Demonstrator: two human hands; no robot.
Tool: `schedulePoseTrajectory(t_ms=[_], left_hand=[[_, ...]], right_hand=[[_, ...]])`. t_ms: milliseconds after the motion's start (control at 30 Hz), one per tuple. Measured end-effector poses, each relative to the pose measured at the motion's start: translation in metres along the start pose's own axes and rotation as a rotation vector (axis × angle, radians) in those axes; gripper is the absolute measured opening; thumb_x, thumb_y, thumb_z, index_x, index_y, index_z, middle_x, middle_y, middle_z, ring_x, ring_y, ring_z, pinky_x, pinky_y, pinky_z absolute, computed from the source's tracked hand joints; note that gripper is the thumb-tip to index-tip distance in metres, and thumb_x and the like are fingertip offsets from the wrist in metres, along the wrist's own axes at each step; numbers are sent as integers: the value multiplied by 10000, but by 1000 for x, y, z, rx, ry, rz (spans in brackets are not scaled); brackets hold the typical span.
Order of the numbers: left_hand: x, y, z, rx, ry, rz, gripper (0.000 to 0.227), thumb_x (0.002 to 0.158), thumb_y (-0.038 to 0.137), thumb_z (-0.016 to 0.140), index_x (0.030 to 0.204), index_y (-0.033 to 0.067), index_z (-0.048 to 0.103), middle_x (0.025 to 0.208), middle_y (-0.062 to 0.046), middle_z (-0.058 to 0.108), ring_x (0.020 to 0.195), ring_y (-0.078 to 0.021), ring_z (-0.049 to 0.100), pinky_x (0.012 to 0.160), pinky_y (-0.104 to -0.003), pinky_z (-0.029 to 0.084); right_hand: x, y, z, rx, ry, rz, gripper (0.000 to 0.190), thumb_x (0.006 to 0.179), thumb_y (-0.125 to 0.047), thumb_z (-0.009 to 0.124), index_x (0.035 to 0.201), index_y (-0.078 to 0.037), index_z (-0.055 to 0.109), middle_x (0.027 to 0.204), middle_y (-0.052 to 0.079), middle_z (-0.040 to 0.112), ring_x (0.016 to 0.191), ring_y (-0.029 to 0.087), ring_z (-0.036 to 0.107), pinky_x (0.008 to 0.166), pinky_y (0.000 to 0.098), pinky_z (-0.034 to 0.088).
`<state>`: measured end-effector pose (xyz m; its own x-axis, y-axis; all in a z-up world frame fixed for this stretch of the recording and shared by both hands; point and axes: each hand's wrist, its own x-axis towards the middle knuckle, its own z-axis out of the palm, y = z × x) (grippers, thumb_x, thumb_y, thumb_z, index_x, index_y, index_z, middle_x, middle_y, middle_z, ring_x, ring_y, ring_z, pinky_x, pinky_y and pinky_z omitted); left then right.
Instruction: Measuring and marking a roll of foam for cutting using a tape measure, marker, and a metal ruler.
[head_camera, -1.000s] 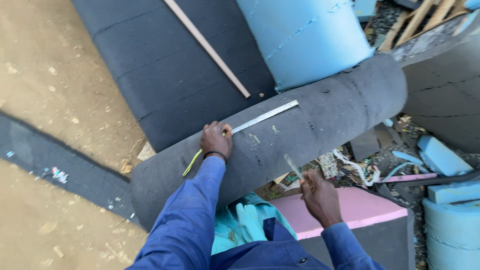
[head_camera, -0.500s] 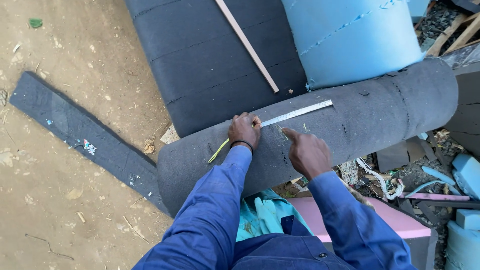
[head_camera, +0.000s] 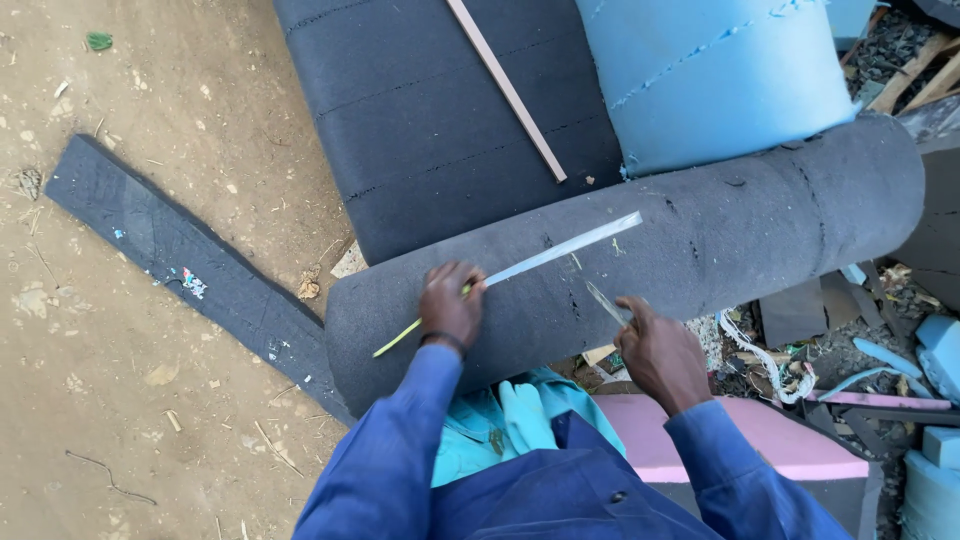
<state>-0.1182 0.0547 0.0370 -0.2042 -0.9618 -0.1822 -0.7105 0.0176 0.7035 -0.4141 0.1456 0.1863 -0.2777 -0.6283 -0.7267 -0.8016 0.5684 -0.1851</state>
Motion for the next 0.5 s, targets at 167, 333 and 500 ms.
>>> schedulePoseTrajectory(t_ms=[167,333,500], left_hand=[[-82,-35,-41,154,-9,-10,120,972,195,855,972,237,743,939,-11,731,1080,-300,763,1033,-455,597],[-112,-65,-50,320,-21,-80,126,990,308,843,994,301,718,1013,66,704,1154,-258,729,1032,-474,624],[-120,-80,-42,376,1,-100,109,1035,300,814,1045,285,707,1051,58,674,1200,-267,700,1038,-493,629]], right_hand=[[-9,84,67,22,-30,70,444,1076,-351,582,1483,-309,756,1298,114,899,1321,475,771,1147,658,602],[-19,103,104,45,-40,111,403,1066,-429,610,1418,-369,797,1322,11,904,1382,426,751,1183,605,599],[-43,77,112,125,-6,102,377,1066,-399,613,1391,-326,791,1306,56,900,1363,444,754,1173,633,587]])
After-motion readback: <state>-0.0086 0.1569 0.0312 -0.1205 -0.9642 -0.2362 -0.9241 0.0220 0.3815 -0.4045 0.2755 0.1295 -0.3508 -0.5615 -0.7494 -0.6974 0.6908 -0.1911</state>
